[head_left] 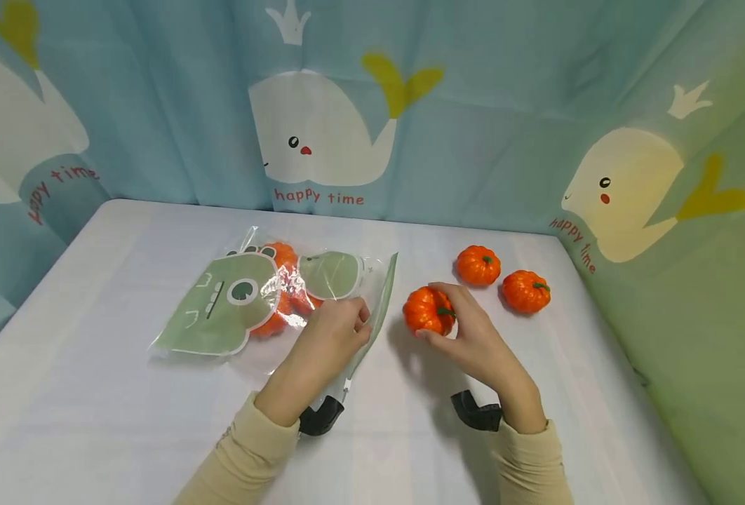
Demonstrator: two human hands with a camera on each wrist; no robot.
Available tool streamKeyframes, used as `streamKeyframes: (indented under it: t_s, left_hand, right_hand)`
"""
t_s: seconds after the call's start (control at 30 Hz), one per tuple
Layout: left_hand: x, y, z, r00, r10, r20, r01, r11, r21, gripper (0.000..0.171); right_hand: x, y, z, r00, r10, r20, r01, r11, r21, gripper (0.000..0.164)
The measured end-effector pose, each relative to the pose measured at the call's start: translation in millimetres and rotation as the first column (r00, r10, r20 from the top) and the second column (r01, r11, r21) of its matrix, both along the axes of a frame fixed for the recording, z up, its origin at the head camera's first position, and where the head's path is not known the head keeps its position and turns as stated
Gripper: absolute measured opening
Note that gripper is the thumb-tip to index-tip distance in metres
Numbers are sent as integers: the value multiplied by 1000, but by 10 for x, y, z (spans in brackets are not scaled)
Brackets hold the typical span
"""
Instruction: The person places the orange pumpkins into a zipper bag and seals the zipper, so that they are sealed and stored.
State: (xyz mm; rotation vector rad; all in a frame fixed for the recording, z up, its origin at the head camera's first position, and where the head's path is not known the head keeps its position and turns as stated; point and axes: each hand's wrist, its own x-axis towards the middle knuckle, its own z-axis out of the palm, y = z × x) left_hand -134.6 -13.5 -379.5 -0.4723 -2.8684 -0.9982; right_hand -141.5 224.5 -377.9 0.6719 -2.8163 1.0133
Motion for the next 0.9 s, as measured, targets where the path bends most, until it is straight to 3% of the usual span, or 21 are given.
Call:
streamKeyframes:
  t_s: [0.2, 0.43, 0.63, 0.8, 0.9]
  left_hand:
    - [2, 33, -10, 998, -5, -55, 3, 1000, -29, 9]
    - [57, 52, 1, 992, 34, -118, -47, 993, -113, 14]
    - [53, 49, 80, 957, 52, -285, -104, 980, -171, 11]
    - [83, 11, 143, 937, 80, -340, -158, 965, -209, 12]
    - [104, -14, 159, 915, 101, -391, -199, 955, -219, 15]
  right_hand:
    - [30, -256, 9, 992, 99, -85, -104, 993, -58, 61]
    - [63, -342, -79, 996, 91, -20, -90, 994, 61, 61]
    - [48, -368, -101, 995, 86, -46, -80, 991, 109, 61]
    - [34, -395, -151, 996, 84, 4, -84, 985, 154, 60]
    - [30, -402, -176, 997, 81, 11, -81, 978, 193, 61]
